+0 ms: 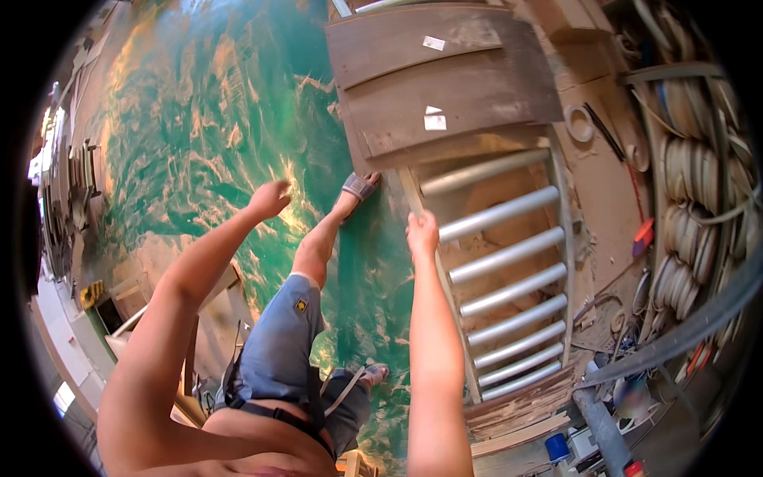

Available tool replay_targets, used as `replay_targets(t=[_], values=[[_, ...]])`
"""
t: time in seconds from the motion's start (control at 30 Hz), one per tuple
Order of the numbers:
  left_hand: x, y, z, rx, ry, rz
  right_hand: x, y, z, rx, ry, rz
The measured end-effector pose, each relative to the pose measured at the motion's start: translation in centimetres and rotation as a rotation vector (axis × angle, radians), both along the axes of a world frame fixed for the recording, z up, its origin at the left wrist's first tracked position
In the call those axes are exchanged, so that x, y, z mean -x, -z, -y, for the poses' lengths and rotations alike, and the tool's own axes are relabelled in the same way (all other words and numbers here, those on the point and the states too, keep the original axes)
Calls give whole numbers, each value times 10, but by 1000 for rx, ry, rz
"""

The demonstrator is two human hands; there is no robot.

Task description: The person picks up wood panels from a table, places them into a machinery slot for processing, and then uses a utility knife to trim the edges of the panels after retrieving them.

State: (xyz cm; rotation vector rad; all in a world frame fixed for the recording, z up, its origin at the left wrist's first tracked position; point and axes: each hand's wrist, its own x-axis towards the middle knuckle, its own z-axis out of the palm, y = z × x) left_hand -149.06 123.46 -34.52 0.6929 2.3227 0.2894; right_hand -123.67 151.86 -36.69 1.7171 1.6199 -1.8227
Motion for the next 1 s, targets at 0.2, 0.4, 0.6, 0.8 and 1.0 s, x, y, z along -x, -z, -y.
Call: replay_targets(t=[0.2, 0.4, 0.6, 0.8, 1.0], values=[[120, 73, -244, -276, 223, -554, 194, 101, -55, -357, 472, 521], [183, 81, -319, -103, 344, -463, 215, 55, -49, -334, 472, 605], [150, 16, -287, 25, 307, -305, 43, 14, -22, -487, 554, 166], [102, -86, -228, -73, 153, -73, -140, -171, 61, -3, 912, -380], [-3, -201, -155, -25, 453, -117, -332, -311, 289, -65, 1499, -1122]])
